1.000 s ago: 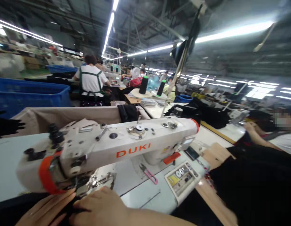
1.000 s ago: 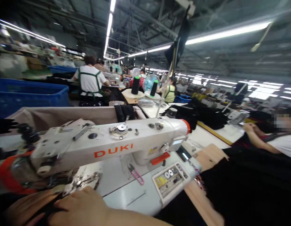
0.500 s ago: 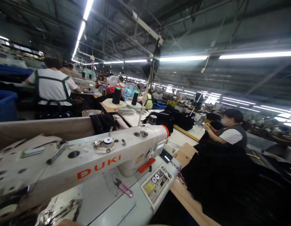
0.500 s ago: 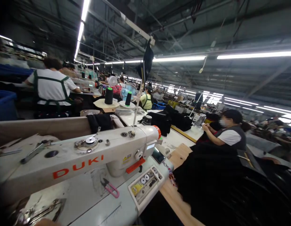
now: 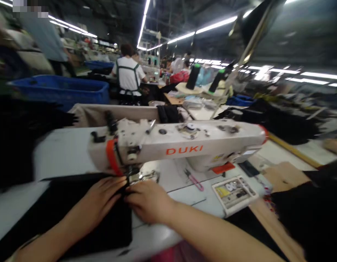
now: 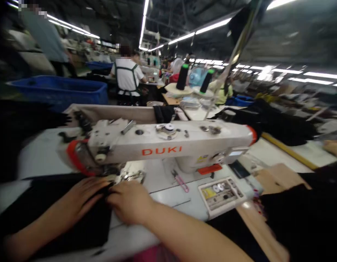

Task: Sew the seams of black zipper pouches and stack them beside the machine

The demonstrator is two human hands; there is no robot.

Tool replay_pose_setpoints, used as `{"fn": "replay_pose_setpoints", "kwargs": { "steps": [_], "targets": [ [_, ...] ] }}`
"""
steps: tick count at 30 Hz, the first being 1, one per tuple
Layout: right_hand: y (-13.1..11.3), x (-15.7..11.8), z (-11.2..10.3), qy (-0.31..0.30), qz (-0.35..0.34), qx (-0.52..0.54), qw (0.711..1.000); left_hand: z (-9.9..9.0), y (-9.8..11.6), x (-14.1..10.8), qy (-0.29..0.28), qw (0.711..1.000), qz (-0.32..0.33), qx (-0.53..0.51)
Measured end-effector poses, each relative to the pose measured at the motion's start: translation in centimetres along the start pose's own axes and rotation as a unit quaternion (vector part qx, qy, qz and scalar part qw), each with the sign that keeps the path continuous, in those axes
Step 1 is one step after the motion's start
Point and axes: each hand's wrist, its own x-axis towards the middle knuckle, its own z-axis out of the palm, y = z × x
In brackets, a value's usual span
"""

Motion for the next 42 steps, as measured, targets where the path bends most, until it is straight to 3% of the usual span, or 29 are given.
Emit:
{"fn": "replay_pose_setpoints", "kwargs": {
  "steps": [2, 5, 15, 22, 42],
  "targets": [
    [0.3, -0.4, 0.4, 0.017, 0.019, 0.058, 0.998, -0.6, 0.3, -0.9, -0.053, 0.998, -0.013, -0.009],
    [0.6, -1.0, 1.4, 0.019, 0.033, 0.116, 0.993, -0.8, 1.0, -0.7, -0.082, 0.996, -0.036, -0.026],
    [0.1, -1.3, 0.8, -0.019, 0.041, 0.097, 0.994, -1.7, 2.1, 0.0, -0.082, 0.995, -0.047, -0.045],
    [-0.2, -1.2, 0.8, -0.019, 0.031, 0.078, 0.996, -2.0, 1.6, 0.2, -0.111, 0.992, -0.029, -0.042],
    [-0.5, -1.3, 1.0, -0.012, 0.031, 0.059, 0.998, -2.3, 1.0, 0.5, -0.127, 0.991, -0.014, -0.048]
  ]
}}
